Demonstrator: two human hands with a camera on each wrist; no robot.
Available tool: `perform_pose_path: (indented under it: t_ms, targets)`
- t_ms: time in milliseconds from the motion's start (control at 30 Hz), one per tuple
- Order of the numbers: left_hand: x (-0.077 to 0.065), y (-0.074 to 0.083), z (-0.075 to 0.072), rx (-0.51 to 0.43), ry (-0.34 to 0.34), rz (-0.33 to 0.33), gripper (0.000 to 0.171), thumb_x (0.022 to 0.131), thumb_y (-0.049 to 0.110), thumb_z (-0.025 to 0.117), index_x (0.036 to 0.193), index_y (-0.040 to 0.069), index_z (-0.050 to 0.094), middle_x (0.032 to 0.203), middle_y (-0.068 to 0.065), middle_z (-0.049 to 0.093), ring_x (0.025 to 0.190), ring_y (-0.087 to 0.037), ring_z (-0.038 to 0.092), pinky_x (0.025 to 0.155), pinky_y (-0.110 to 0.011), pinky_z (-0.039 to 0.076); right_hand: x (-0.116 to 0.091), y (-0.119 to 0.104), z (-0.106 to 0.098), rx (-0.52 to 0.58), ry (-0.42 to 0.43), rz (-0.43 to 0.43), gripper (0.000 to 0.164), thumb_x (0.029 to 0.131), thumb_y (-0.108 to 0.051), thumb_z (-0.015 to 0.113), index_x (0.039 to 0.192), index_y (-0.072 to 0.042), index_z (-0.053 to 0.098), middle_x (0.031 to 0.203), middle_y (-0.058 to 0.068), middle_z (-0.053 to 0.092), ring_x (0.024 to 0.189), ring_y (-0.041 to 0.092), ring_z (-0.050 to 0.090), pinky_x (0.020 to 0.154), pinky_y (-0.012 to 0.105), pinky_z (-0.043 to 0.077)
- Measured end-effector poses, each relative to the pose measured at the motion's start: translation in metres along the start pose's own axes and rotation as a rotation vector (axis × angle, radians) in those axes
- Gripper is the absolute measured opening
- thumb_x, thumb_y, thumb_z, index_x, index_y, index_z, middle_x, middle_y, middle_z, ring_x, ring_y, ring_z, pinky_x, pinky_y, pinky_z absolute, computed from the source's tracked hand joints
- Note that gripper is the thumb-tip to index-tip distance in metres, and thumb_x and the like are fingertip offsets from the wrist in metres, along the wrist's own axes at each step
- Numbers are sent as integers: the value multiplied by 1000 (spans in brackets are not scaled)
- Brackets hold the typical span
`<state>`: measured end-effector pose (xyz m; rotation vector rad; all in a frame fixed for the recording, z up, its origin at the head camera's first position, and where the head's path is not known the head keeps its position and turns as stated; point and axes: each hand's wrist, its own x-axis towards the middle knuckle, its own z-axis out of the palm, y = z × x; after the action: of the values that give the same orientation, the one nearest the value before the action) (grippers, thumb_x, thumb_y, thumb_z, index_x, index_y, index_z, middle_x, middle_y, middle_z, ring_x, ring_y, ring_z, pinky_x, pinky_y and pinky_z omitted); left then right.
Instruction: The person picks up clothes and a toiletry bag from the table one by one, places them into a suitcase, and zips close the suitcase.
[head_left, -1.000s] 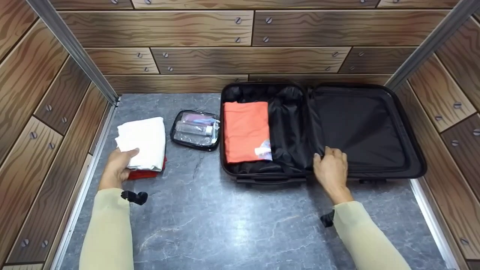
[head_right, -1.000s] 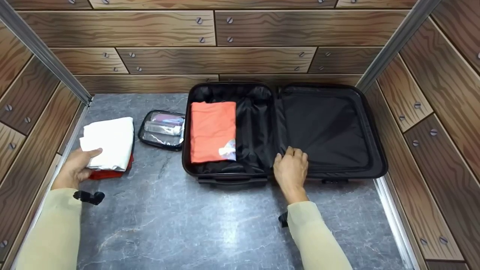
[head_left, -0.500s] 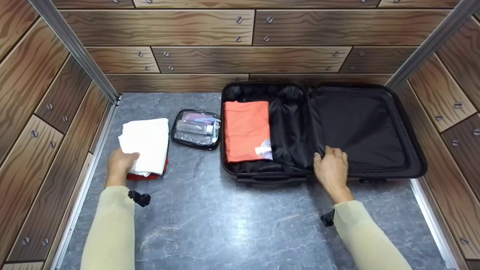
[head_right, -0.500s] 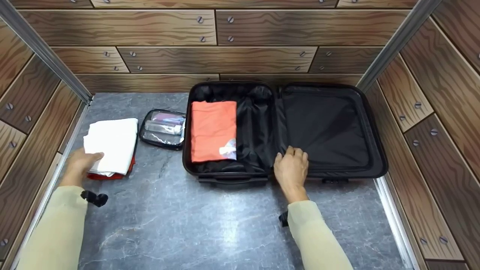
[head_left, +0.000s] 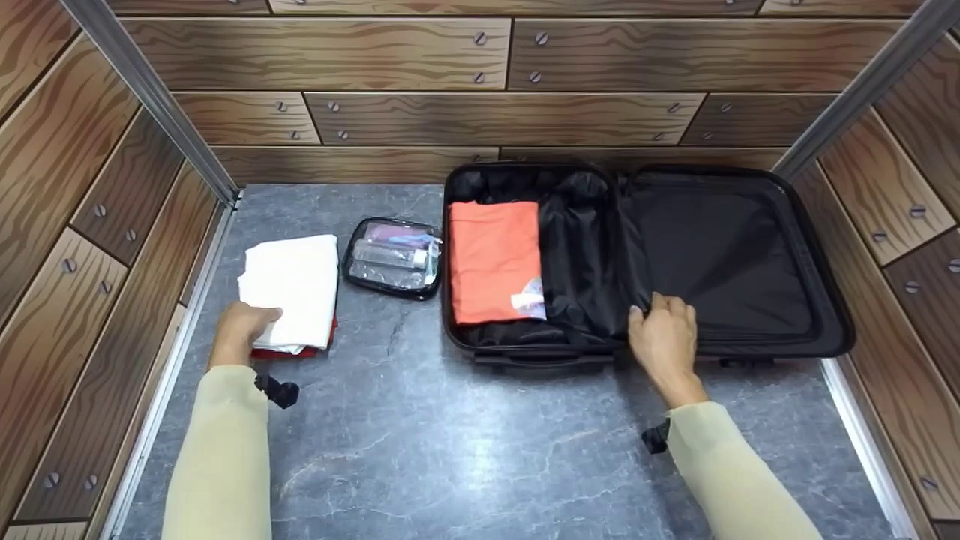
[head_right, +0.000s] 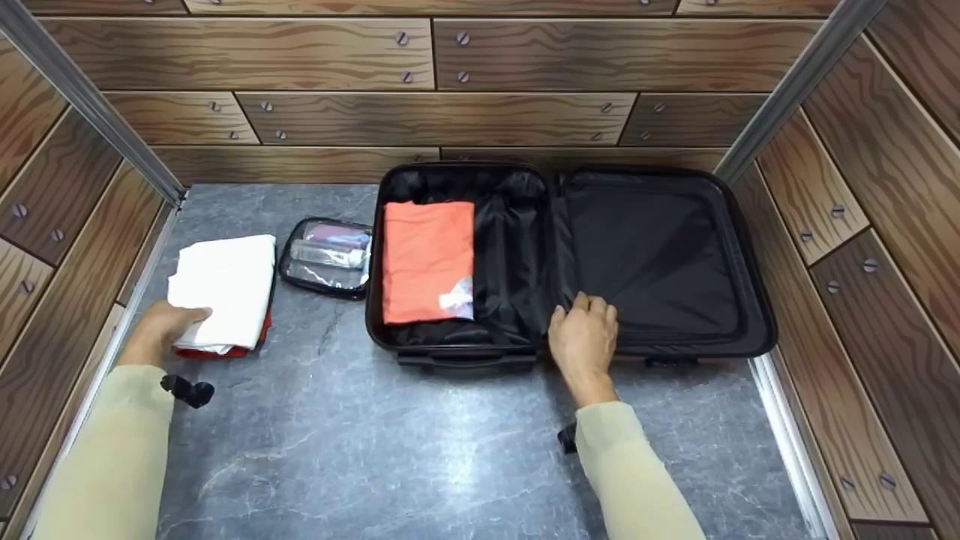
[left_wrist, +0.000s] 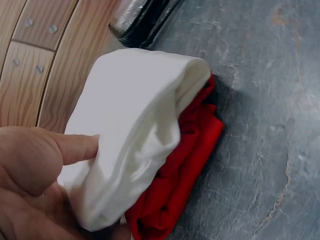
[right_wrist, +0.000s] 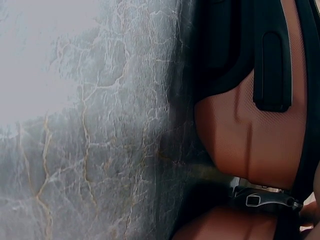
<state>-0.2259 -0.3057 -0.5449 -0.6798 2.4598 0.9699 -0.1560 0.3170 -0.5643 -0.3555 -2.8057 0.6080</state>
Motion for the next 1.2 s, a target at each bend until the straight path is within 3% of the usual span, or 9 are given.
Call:
perform_pose_path:
  t_ms: [200,367,400,533,633,767,933,1067,1200]
  targets:
    - [2,2,-3,-82,-4,-9,79,102,28,56,155,-21,25,161,-40,32,149,-49,36,125,-53,33,-1,0,1,-5,12,1,55,104,-24,59,140,17,56,134,37,59,123,54,49,110,59,37]
    - [5,-1,-10,-258,-114,-15,89,105,34,52,162,-14,4,171,-35,12,157,-49,22,124,-60,32,-1,0,1,-10,14,1,55,104,-24,60,140,17,56,133,37,59,122,55,50,109,60,39]
    - [5,-1,-11,-313,-135,-24,90,105,36,53,163,-12,3,171,-32,12,154,-49,27,122,-59,36,-1,0,0,-12,11,1,55,104,-24,59,140,17,56,133,37,59,122,55,50,110,60,39]
    - [6,-1,-12,-547,-185,-52,82,104,39,59,162,-6,21,149,-23,43,118,-29,64,101,-44,57,-1,0,0,-15,-3,2,55,105,-25,58,141,17,55,135,37,58,124,54,49,111,59,37]
    - [5,1,-11,-641,-204,-64,73,103,37,62,156,-2,30,127,-7,47,86,-13,64,81,-31,59,0,0,0,-18,-3,-2,55,105,-25,58,141,17,55,134,37,59,124,54,49,111,59,37]
    - [3,5,-12,-522,-195,-53,80,103,42,58,163,-2,26,141,-12,45,98,-15,57,85,-30,54,0,0,0,-19,19,-11,54,104,-23,60,139,17,56,132,38,60,121,55,51,109,59,39]
    - [0,7,-10,-360,-167,-17,85,104,35,49,165,-9,9,167,-29,25,140,-35,40,119,-46,39,0,1,1,-17,41,-20,53,103,-23,61,137,18,58,130,38,61,119,55,52,108,59,39]
    - [0,3,-9,-324,-161,-21,83,106,31,46,164,-11,3,171,-32,14,155,-42,23,129,-53,23,-1,1,1,-10,46,-24,53,102,-23,61,136,18,58,129,38,61,119,56,52,108,60,39]
    - [3,-2,-8,-303,-145,-38,83,106,32,46,164,-10,2,172,-32,10,158,-44,17,130,-55,21,-1,0,0,-5,31,-12,54,103,-23,60,138,17,57,131,38,60,121,55,51,109,60,39]
